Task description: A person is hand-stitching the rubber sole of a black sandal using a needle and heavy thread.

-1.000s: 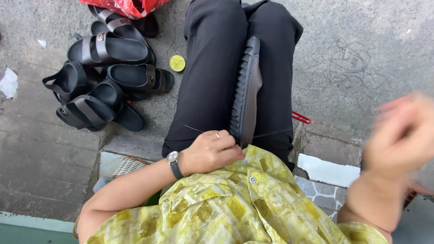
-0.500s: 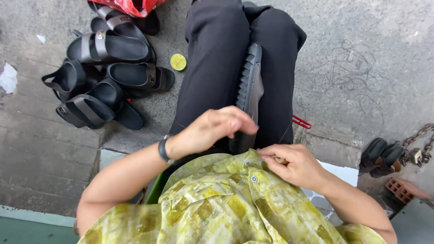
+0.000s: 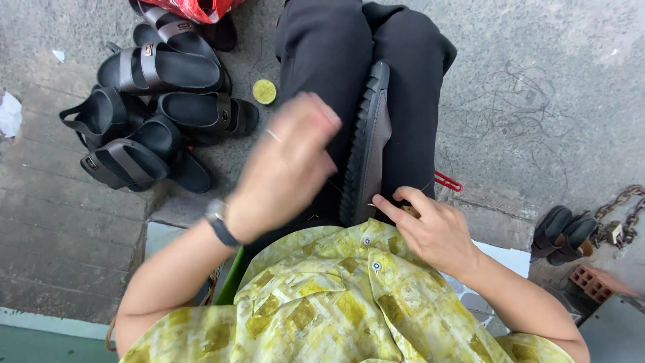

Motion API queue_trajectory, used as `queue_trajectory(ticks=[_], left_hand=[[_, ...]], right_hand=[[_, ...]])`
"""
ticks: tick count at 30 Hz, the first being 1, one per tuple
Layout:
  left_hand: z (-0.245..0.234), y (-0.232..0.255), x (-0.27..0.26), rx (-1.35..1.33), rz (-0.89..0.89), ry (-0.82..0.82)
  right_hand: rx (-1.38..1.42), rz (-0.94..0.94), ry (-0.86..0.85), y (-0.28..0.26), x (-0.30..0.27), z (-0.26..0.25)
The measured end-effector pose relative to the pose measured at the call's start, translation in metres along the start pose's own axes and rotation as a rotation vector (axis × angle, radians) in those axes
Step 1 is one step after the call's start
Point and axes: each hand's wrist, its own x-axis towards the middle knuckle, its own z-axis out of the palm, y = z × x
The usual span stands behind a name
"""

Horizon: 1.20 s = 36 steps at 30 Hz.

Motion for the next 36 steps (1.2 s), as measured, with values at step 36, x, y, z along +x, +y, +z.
queue_trajectory(ticks=[36], left_hand=[[0.047,0.038,-0.059,-1.293,-0.494,-0.301]], right_hand=[[0.213,0.062,0.377,-0.005,-0.003,0.058]])
